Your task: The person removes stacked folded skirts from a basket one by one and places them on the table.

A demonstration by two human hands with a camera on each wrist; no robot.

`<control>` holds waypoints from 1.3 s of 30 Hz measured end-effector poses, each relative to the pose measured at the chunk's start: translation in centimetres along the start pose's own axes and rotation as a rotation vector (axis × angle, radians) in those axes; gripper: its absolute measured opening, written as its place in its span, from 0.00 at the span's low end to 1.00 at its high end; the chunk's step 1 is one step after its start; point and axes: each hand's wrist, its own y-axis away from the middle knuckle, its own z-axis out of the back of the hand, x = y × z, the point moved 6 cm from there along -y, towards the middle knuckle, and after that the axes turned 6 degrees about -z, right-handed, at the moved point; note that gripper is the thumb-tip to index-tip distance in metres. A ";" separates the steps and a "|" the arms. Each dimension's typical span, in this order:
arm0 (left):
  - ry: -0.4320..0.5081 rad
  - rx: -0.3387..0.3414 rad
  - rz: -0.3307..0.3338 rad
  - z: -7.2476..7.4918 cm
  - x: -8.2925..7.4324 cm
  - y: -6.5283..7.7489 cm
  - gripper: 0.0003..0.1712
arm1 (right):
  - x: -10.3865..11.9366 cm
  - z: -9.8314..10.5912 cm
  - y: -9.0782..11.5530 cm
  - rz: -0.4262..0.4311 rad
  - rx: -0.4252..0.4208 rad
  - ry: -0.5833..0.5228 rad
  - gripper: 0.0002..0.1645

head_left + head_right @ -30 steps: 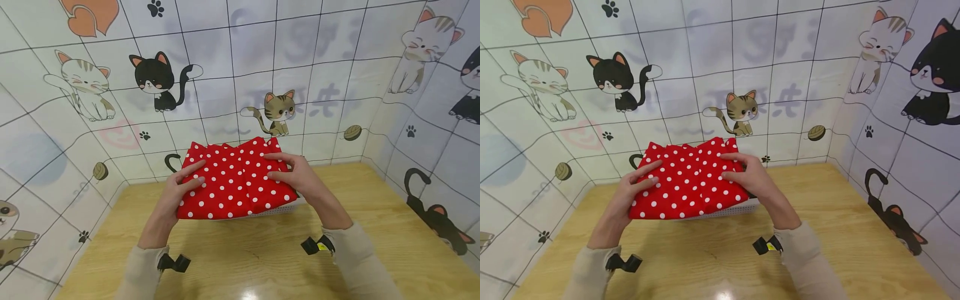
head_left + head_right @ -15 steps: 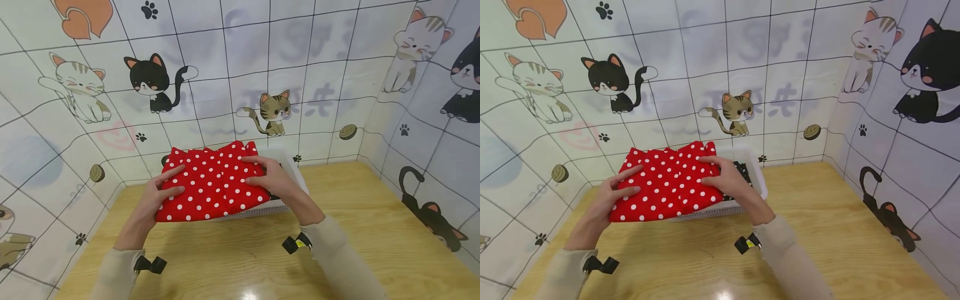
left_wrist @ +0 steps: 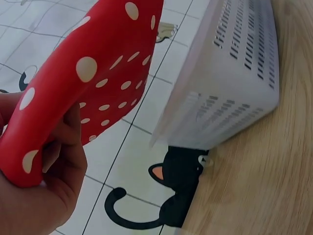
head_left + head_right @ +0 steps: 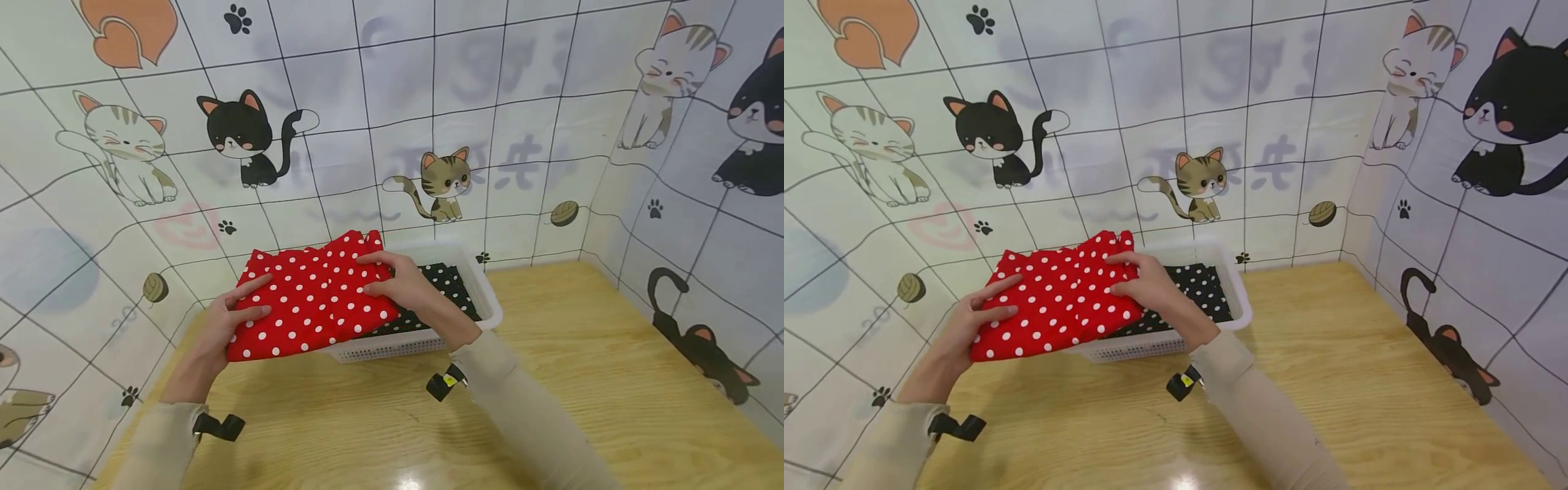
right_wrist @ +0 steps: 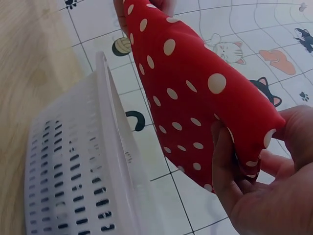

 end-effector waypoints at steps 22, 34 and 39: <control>-0.056 -0.052 0.050 8.3 1.9 -0.8 0.40 | 0.1 -6.7 -2.9 -0.012 0.113 -0.159 0.34; -0.214 -0.086 0.141 12.1 3.3 -1.0 0.34 | 0.1 -10.1 -3.7 -0.055 0.027 -0.212 0.26; -0.267 -0.118 0.144 13.0 4.2 -0.8 0.32 | -0.4 -11.5 -3.9 -0.099 -0.019 -0.230 0.28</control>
